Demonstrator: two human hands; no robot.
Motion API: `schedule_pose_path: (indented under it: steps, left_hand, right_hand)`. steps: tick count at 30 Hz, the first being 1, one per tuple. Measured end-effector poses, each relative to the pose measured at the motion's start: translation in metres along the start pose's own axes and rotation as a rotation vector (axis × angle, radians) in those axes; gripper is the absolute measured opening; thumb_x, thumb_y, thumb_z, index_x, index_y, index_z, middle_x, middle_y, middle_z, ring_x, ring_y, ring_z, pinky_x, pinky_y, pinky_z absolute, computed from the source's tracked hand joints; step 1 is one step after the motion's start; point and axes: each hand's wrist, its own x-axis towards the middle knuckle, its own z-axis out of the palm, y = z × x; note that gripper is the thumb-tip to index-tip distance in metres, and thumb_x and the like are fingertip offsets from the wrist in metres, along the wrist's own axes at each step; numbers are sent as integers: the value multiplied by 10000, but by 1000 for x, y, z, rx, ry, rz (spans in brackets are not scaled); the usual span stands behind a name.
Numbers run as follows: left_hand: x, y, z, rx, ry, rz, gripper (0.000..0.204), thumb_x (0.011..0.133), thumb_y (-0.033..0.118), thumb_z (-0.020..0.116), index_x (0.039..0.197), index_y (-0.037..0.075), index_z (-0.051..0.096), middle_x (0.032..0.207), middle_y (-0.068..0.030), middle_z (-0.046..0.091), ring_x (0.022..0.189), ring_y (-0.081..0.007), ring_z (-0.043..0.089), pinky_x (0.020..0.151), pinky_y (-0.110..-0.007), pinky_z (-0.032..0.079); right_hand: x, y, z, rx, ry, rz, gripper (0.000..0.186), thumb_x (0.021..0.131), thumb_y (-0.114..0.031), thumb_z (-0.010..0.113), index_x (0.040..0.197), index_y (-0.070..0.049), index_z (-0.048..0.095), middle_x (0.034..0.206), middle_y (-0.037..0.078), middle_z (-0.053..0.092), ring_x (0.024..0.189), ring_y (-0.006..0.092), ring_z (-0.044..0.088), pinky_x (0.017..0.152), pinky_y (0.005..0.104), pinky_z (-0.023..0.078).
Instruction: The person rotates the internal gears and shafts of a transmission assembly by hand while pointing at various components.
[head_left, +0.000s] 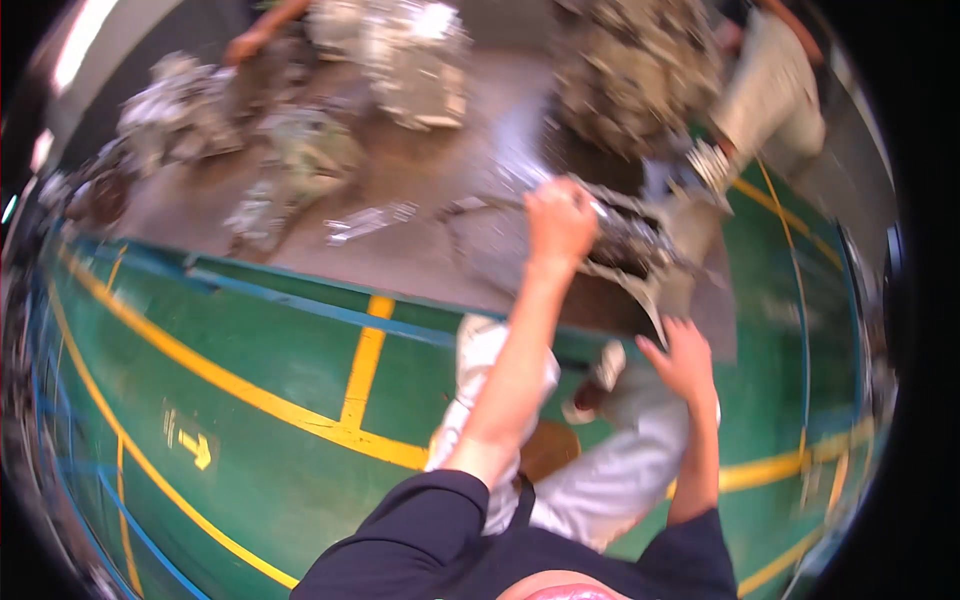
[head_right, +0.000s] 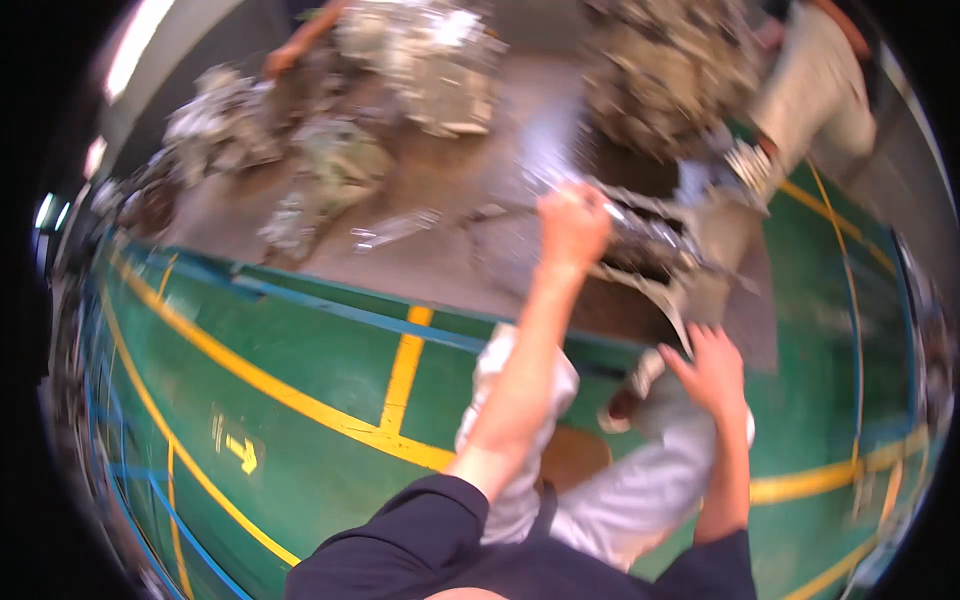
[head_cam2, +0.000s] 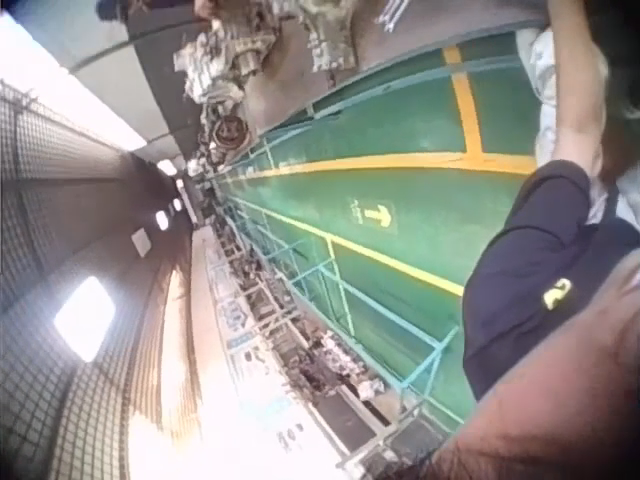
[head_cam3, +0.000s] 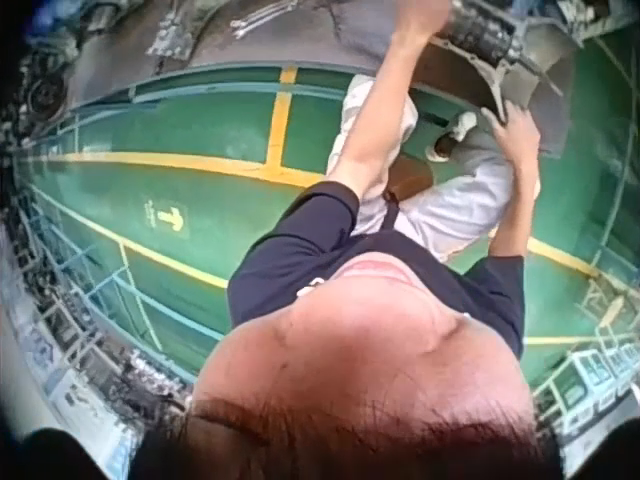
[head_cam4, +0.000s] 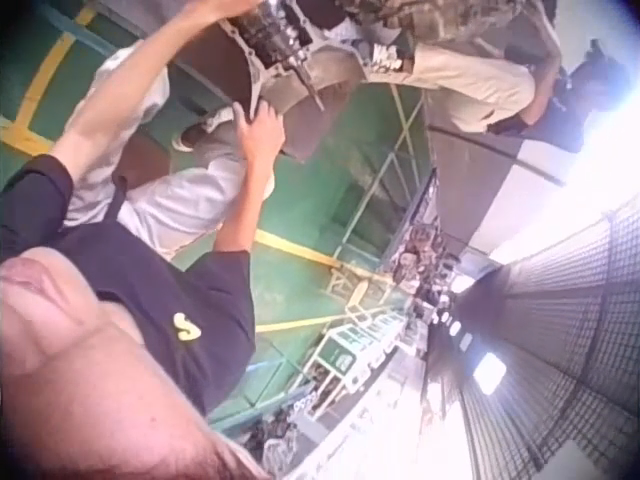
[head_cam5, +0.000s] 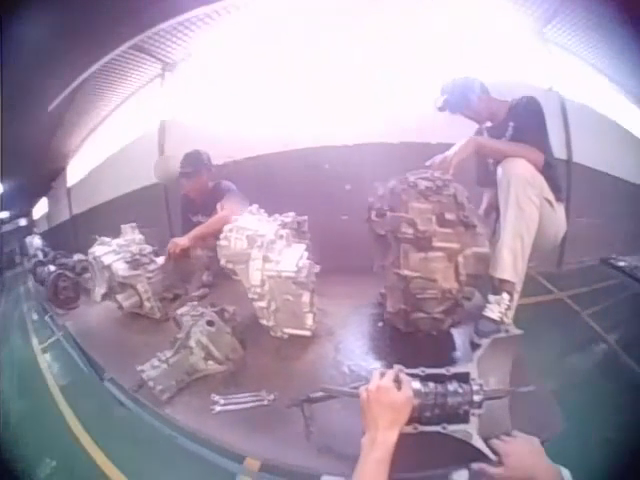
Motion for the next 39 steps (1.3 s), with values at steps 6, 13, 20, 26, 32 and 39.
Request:
schedule_pose_path:
  steps: [6, 13, 20, 26, 32, 39]
  left_hand:
    - [0, 6, 10, -99, -39, -131, 215, 806, 174, 577, 830, -11, 683, 879, -206, 660, 842, -368, 632, 793, -414, 481]
    - [-1, 13, 5, -155, -47, -108, 231, 826, 178, 550, 844, -2, 693, 899, -206, 665, 857, -394, 629, 829, -446, 468]
    - [-1, 7, 3, -118, -97, -108, 283, 854, 229, 533, 918, 9, 698, 966, -209, 664, 921, -384, 621, 852, -402, 468]
    - [-3, 2, 6, -105, -93, -39, 312, 873, 242, 480, 943, 27, 696, 981, -202, 659, 954, -387, 608, 886, -420, 453]
    - [-7, 10, -1, -88, -89, -32, 300, 869, 238, 478, 943, 51, 700, 990, -197, 656, 946, -393, 610, 881, -419, 456]
    - [-9, 17, -11, -112, -65, -6, 261, 885, 155, 485, 981, -4, 668, 989, -252, 645, 948, -409, 610, 851, -447, 474]
  right_hand:
    - [-7, 18, 7, -16, -31, 34, 601, 836, -494, 609, 1231, -43, 561, 1202, 133, 593, 1139, 309, 522, 932, 427, 444]
    - [-15, 26, 9, -1, 25, 1, 586, 856, -486, 595, 1231, -37, 563, 1242, 124, 581, 1185, 297, 492, 965, 426, 424]
    - [-13, 26, 13, -48, 55, -19, 452, 867, -350, 611, 1190, -36, 580, 1189, 115, 596, 1146, 292, 511, 929, 426, 438]
    - [-4, 42, 12, -28, -115, -81, 357, 857, -189, 583, 1171, -19, 584, 1169, 131, 597, 1129, 310, 519, 948, 419, 433]
    - [0, 51, 17, 50, -86, -146, 434, 793, -120, 575, 1206, 12, 581, 1111, 161, 621, 1068, 334, 553, 933, 410, 461]
    - [-2, 53, 24, 31, -23, -230, 469, 775, -89, 575, 1221, 54, 557, 1121, 203, 624, 1069, 356, 556, 950, 413, 454]
